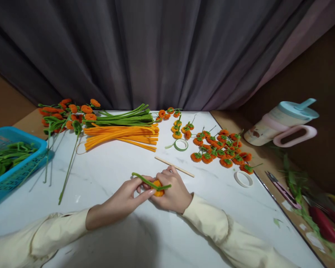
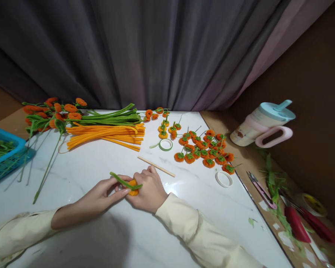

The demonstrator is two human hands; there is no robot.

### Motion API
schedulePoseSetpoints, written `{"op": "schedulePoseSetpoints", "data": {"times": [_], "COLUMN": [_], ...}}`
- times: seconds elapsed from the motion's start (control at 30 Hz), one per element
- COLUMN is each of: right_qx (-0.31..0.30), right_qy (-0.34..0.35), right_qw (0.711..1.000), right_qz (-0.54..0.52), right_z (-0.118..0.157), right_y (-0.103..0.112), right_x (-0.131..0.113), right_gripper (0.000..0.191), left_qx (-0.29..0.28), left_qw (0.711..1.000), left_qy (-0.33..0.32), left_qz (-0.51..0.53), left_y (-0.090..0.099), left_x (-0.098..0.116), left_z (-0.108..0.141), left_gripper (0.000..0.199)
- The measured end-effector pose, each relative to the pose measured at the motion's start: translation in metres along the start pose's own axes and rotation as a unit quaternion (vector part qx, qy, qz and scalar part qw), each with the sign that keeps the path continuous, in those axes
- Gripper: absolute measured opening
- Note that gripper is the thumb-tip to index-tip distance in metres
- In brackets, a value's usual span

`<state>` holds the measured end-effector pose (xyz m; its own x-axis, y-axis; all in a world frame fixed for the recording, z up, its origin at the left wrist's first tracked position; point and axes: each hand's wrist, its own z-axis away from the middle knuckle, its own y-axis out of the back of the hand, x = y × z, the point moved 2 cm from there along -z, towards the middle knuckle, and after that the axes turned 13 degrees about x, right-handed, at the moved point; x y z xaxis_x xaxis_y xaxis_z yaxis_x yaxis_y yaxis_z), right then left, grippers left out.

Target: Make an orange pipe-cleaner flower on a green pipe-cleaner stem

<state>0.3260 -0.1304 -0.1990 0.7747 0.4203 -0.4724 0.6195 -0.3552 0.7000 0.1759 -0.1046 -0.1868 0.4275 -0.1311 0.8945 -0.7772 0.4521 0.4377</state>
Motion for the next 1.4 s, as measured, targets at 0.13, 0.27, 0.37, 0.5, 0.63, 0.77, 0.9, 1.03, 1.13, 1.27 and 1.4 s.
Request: {"op": "schedulePoseSetpoints", "data": {"times": [0.13,0.27,0.37,0.5,0.63,0.77,0.9,1.03,1.13,1.27,1.4], "right_qx": [-0.025,-0.042,-0.075,-0.057,0.001,0.036,0.050,0.047,0.040,0.029,0.043], "right_qy": [-0.052,-0.074,-0.077,-0.085,-0.102,-0.098,-0.092,-0.083,-0.090,-0.109,-0.112], "right_qw": [0.997,0.988,0.977,0.961,0.954,0.955,0.956,0.954,0.954,0.956,0.960], "right_qz": [-0.045,-0.128,-0.183,-0.258,-0.282,-0.277,-0.275,-0.283,-0.284,-0.272,-0.252], "right_z": [-0.002,-0.004,-0.003,-0.003,-0.003,-0.002,-0.002,-0.002,-0.002,-0.002,-0.006], "right_y": [0.002,0.005,0.006,0.009,0.009,0.008,0.007,0.007,0.006,0.005,0.012], "right_x": [0.003,0.003,0.005,0.009,0.012,0.010,0.007,0.006,0.006,0.007,0.005], "right_gripper": [0.018,0.023,0.047,0.054,0.038,0.028,0.022,0.018,0.018,0.019,0.020], "left_qx": [-0.001,-0.015,-0.005,0.019,0.024,0.020,0.030,0.033,0.037,0.041,0.045], "left_qw": [0.998,0.987,0.975,0.964,0.954,0.961,0.970,0.972,0.973,0.976,0.985], "left_qy": [0.018,0.040,0.076,0.112,0.122,0.102,0.074,0.050,0.042,0.032,0.017], "left_qz": [0.068,0.157,0.209,0.241,0.274,0.255,0.231,0.226,0.222,0.210,0.168], "left_y": [-0.001,0.000,0.003,0.008,0.009,0.010,0.010,0.009,0.008,0.008,0.011], "left_x": [-0.008,-0.009,-0.006,-0.005,-0.010,-0.015,-0.016,-0.015,-0.016,-0.015,-0.008], "left_z": [-0.006,-0.009,-0.010,-0.010,-0.010,-0.011,-0.012,-0.011,-0.011,-0.011,-0.009], "left_gripper": [0.029,0.028,0.028,0.030,0.034,0.029,0.025,0.028,0.030,0.029,0.029]}}
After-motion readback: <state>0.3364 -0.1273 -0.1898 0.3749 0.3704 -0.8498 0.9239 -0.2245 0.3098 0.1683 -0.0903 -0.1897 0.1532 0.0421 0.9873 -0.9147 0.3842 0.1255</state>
